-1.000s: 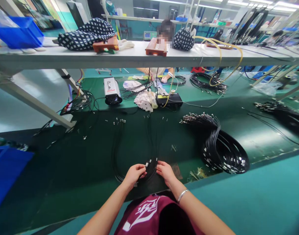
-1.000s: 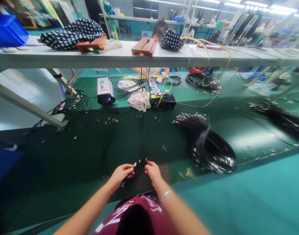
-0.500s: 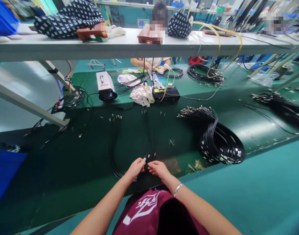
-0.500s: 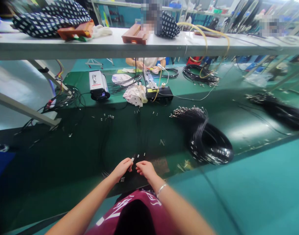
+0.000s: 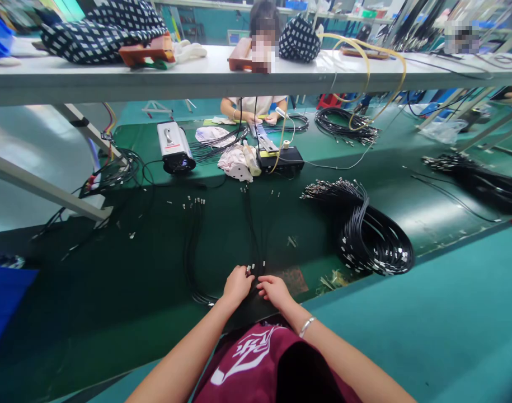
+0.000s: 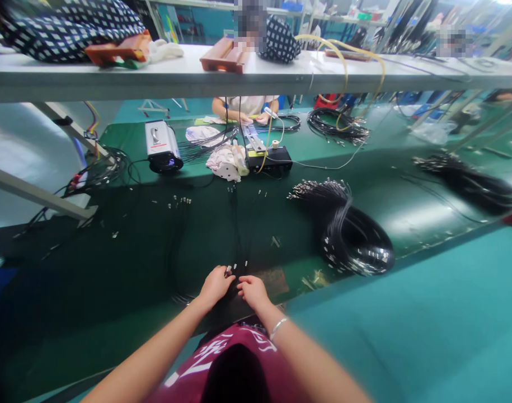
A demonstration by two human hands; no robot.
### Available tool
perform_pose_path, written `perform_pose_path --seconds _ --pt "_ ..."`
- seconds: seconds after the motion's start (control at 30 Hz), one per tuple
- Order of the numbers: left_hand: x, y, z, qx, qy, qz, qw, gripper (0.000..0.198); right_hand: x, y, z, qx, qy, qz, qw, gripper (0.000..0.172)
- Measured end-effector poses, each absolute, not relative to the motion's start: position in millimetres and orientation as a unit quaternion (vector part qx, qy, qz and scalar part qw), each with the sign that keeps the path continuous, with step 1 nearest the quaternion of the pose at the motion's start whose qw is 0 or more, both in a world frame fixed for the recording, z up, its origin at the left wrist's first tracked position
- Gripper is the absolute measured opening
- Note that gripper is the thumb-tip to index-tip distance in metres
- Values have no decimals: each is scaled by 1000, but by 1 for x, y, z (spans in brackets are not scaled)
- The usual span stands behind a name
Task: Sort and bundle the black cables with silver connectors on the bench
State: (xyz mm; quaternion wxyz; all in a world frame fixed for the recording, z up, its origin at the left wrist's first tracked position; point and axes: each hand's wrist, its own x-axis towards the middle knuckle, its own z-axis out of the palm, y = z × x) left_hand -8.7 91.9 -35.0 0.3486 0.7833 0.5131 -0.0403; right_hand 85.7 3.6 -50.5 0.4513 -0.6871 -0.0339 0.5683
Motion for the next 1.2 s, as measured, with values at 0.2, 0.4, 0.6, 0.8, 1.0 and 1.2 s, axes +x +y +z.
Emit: perform_pose_path --seconds 0.2,0.4,0.6,0.8,1.0,1.2 --pt "3 89 -30 790 522 -64 314 15 86 4 -51 -685 -42 570 451 24" --pt "0 102 -31 749 530 -83 388 6 93 -5 -44 -664 -41 583 466 22" --pt "-9 111 -35 721 526 -58 448 11 97 -14 -46 -676 17 560 479 16" --pt "-9 108 -37 732 501 -30 460 14 87 -5 -45 -668 33 565 484 10" --pt "-12 106 -41 687 521 -45 505 13 79 9 -49 -663 36 576 477 5" --pt "-12 109 -43 640 522 -53 562 11 81 15 -50 -652 38 594 470 5"
